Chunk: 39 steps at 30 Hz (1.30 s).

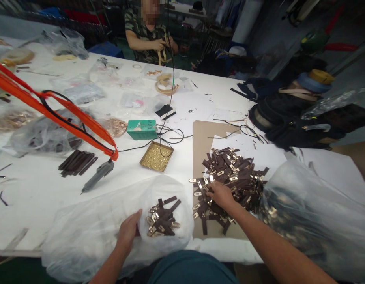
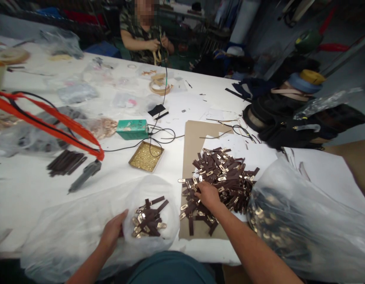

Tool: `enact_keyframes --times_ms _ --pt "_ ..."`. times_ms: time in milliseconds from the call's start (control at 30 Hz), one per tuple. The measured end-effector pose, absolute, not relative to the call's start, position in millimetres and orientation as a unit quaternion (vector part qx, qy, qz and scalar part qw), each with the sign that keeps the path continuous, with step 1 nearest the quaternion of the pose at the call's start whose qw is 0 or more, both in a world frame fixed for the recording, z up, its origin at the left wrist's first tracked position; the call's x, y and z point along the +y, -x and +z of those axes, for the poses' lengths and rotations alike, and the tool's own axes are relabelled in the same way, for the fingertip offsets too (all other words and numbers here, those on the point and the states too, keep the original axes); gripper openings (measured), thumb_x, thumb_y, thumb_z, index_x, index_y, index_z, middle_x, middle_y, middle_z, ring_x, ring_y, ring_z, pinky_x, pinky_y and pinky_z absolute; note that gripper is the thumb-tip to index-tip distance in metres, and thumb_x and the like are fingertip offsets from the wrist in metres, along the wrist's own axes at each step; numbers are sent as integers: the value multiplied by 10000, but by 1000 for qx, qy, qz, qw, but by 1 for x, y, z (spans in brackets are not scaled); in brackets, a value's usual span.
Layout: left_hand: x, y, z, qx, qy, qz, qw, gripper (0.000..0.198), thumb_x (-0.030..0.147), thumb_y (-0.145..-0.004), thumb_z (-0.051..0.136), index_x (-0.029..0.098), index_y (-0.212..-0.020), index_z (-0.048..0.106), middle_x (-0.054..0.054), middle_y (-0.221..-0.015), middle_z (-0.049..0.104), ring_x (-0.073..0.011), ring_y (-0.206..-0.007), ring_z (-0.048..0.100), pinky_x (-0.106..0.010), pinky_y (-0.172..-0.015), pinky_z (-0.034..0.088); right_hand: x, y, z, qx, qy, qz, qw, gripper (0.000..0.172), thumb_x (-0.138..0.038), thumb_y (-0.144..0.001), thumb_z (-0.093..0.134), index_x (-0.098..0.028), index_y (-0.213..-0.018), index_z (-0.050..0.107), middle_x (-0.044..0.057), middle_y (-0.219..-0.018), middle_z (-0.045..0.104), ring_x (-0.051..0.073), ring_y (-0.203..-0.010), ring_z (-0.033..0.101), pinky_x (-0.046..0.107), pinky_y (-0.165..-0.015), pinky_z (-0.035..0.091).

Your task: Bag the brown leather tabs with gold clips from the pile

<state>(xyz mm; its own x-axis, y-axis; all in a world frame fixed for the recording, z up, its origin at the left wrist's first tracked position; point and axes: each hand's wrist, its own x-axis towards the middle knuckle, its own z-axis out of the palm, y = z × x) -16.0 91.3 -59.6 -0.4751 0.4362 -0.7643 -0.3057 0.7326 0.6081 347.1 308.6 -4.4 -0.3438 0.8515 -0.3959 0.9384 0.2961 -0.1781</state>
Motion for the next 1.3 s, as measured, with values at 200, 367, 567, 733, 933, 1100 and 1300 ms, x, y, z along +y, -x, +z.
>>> enact_keyframes --times_ms 200,367,567,733,933,1100,1300 --pt "89 14 -61 772 -47 378 509 541 676 -722 712 161 -872 645 7 -635 571 -164 -565 554 -282 -520 487 303 -346 1 830 -523 -143 134 180 -348 -928 742 -190 -1009 713 69 -1134 651 214 -1098 585 271 -903 421" --pt "88 14 -64 773 -50 380 506 532 664 -745 707 155 -893 656 3 -651 585 -168 -580 568 -290 -535 511 299 -341 -6 846 -494 -140 145 179 -352 -939 723 -195 -1025 728 72 -1125 663 223 -1097 586 295 -955 406" --pt "89 17 -63 765 -40 376 521 463 579 -796 699 145 -956 674 -21 -683 635 -185 -587 600 -296 -529 514 306 -342 -5 810 -554 -168 91 174 -338 -932 727 -164 -946 733 73 -1080 679 199 -1041 599 248 -854 382" --pt "90 20 -66 753 -36 377 539 459 556 -809 705 136 -993 688 -36 -725 675 -194 -605 629 -303 -539 527 280 -317 16 712 -635 -302 -7 210 -351 -914 745 -151 -858 710 17 -876 675 127 -788 564 212 -692 317" --pt "89 25 -74 749 -45 372 546 548 594 -790 706 120 -1065 700 -41 -756 695 -204 -626 651 -325 -560 551 239 -273 28 712 -575 -398 -59 189 -321 -851 794 -151 -814 720 -18 -795 642 88 -729 524 193 -648 275" --pt "89 27 -79 750 -44 367 548 608 609 -768 722 89 -1082 711 -57 -751 704 -213 -609 659 -338 -560 556 250 -275 35 673 -613 -406 -83 198 -308 -891 766 -128 -819 726 -17 -721 609 85 -691 492 192 -635 280" --pt "94 24 -73 755 -20 362 547 538 517 -813 704 79 -1126 706 -77 -788 729 -214 -620 676 -334 -562 561 229 -259 38 679 -513 -519 -82 367 -392 -801 868 -202 -1100 773 7 -1011 703 122 -867 625 186 -740 415"
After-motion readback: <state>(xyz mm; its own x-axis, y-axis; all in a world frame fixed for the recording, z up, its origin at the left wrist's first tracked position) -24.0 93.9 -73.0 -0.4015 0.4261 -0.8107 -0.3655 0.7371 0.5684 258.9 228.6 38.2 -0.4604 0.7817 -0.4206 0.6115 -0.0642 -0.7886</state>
